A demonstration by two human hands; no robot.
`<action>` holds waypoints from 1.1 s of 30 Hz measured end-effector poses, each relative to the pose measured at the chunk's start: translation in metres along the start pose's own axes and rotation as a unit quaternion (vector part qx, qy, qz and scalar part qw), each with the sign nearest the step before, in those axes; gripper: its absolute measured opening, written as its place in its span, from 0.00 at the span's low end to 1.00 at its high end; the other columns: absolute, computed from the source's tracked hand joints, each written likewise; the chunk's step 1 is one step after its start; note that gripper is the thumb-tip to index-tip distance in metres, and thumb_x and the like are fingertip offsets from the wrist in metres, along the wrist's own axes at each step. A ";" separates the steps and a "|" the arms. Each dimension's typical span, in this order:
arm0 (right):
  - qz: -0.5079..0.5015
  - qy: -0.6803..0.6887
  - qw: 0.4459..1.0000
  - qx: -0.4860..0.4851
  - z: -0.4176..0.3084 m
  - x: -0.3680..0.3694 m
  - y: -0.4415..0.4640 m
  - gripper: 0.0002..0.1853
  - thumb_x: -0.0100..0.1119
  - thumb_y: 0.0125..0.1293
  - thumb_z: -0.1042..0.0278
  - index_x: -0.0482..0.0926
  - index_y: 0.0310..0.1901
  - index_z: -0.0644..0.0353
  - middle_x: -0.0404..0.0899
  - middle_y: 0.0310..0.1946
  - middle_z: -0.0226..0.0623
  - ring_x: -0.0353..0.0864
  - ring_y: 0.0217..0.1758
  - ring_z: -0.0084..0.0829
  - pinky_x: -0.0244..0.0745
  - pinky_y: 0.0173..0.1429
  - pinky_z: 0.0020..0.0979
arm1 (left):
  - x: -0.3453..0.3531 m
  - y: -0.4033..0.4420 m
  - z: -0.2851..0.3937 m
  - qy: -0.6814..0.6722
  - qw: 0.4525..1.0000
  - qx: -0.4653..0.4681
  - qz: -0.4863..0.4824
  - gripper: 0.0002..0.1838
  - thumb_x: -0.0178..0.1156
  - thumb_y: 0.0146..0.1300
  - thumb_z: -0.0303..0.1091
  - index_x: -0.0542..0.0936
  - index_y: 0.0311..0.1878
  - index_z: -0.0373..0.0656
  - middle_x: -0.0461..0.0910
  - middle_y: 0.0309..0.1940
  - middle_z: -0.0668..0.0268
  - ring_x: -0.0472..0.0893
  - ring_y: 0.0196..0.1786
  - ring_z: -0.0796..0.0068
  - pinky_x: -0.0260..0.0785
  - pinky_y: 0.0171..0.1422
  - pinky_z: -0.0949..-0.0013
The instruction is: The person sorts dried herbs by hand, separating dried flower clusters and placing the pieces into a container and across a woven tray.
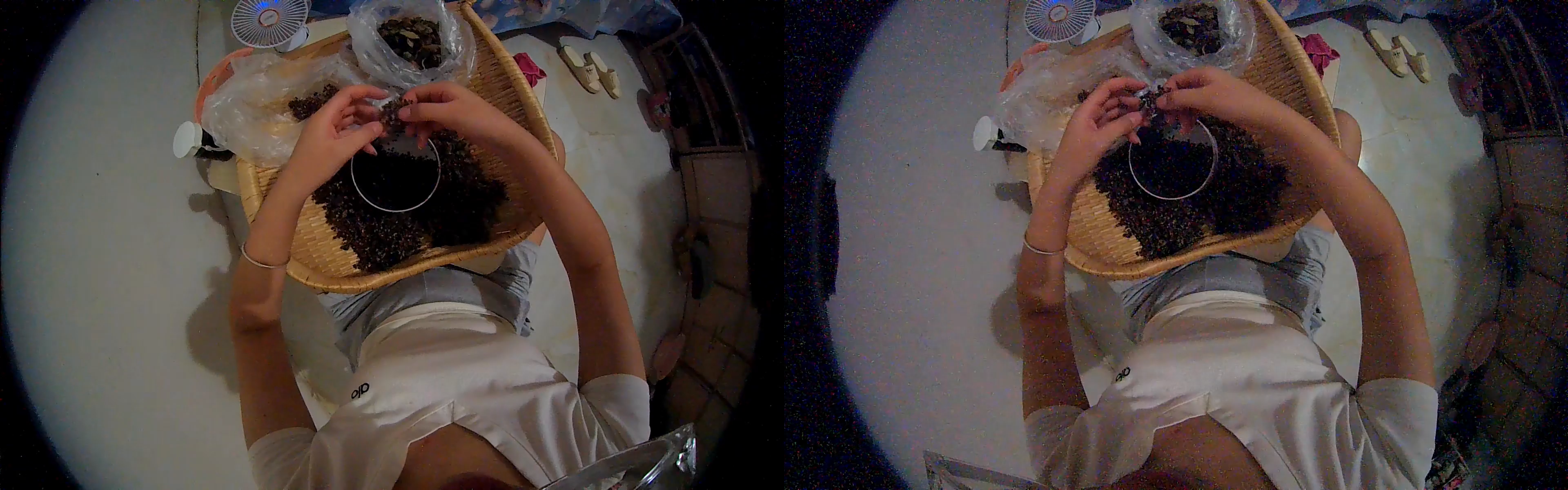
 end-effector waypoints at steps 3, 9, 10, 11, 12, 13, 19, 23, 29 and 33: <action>-0.001 0.005 1.000 -0.014 0.001 -0.001 0.001 0.11 0.58 0.60 0.61 0.76 0.33 0.61 0.76 0.27 0.28 0.75 0.26 0.19 0.71 0.32 0.21 | -0.001 0.001 -0.002 -0.011 1.000 0.000 -0.005 0.20 0.56 0.60 0.28 0.67 0.55 0.40 0.74 0.40 0.64 0.75 0.42 0.77 0.73 0.39 0.75; -0.018 0.024 1.000 -0.004 0.003 0.002 0.002 0.12 0.56 0.62 0.60 0.76 0.36 0.63 0.77 0.28 0.30 0.76 0.26 0.20 0.72 0.32 0.22 | 0.001 0.002 -0.001 -0.014 0.999 -0.027 -0.012 0.18 0.55 0.60 0.31 0.70 0.54 0.37 0.75 0.41 0.64 0.76 0.41 0.76 0.73 0.40 0.74; -0.030 0.043 0.999 0.009 0.003 0.003 0.001 0.13 0.54 0.63 0.60 0.76 0.37 0.63 0.77 0.29 0.32 0.76 0.26 0.21 0.73 0.33 0.23 | 0.001 0.001 -0.001 -0.014 0.999 -0.027 -0.011 0.18 0.55 0.60 0.31 0.70 0.54 0.37 0.75 0.41 0.64 0.76 0.41 0.76 0.73 0.40 0.74; -0.041 0.061 0.997 0.022 0.002 0.005 -0.001 0.13 0.53 0.63 0.60 0.76 0.38 0.64 0.78 0.30 0.33 0.77 0.26 0.22 0.74 0.34 0.23 | 0.000 0.001 -0.001 -0.021 0.999 -0.034 -0.007 0.18 0.55 0.60 0.31 0.71 0.53 0.37 0.76 0.39 0.64 0.77 0.40 0.76 0.74 0.40 0.73; -0.041 0.061 0.997 0.021 -0.001 0.006 -0.003 0.13 0.53 0.63 0.60 0.76 0.38 0.64 0.78 0.30 0.33 0.77 0.26 0.22 0.74 0.34 0.23 | -0.001 0.000 0.000 -0.028 0.999 -0.041 -0.003 0.17 0.56 0.60 0.32 0.71 0.52 0.37 0.76 0.37 0.64 0.77 0.39 0.76 0.74 0.40 0.73; -0.037 0.089 0.995 0.027 -0.005 0.007 -0.005 0.13 0.51 0.64 0.61 0.75 0.38 0.65 0.78 0.30 0.35 0.77 0.26 0.23 0.75 0.36 0.25 | -0.001 0.001 0.002 -0.027 0.999 -0.038 -0.003 0.17 0.56 0.60 0.32 0.71 0.52 0.37 0.76 0.37 0.64 0.77 0.39 0.76 0.74 0.40 0.73; -0.069 0.156 0.985 0.014 -0.010 0.010 -0.008 0.15 0.48 0.66 0.61 0.74 0.41 0.67 0.79 0.33 0.41 0.78 0.29 0.26 0.77 0.39 0.28 | -0.003 -0.002 0.007 -0.066 0.998 -0.025 0.004 0.17 0.56 0.59 0.31 0.72 0.51 0.36 0.77 0.38 0.62 0.78 0.39 0.74 0.75 0.38 0.71; -0.080 0.163 0.983 0.013 -0.016 0.015 -0.011 0.17 0.45 0.67 0.61 0.73 0.43 0.69 0.79 0.34 0.42 0.80 0.32 0.28 0.78 0.42 0.28 | -0.005 -0.003 0.009 -0.076 0.997 -0.014 0.002 0.16 0.56 0.60 0.29 0.71 0.51 0.36 0.76 0.39 0.63 0.77 0.39 0.75 0.75 0.38 0.72; -0.096 0.184 0.978 -0.003 -0.021 0.016 -0.011 0.19 0.43 0.68 0.58 0.72 0.45 0.68 0.78 0.39 0.43 0.80 0.36 0.28 0.78 0.44 0.28 | -0.004 -0.008 0.022 -0.013 0.999 0.024 0.028 0.15 0.56 0.60 0.26 0.72 0.50 0.37 0.75 0.39 0.64 0.76 0.40 0.78 0.73 0.37 0.76; -0.088 0.208 0.974 -0.004 -0.022 0.016 -0.012 0.18 0.46 0.67 0.60 0.70 0.50 0.66 0.76 0.41 0.44 0.79 0.37 0.28 0.77 0.42 0.28 | -0.004 -0.009 0.028 0.011 0.998 0.047 0.042 0.14 0.56 0.59 0.23 0.73 0.49 0.37 0.74 0.41 0.65 0.76 0.41 0.78 0.72 0.37 0.77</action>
Point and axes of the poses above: each hand's wrist, its own y-axis towards the middle knuckle, its own x-axis out of the palm, z = x × y, the point moved 7 cm from there along y, towards the middle knuckle
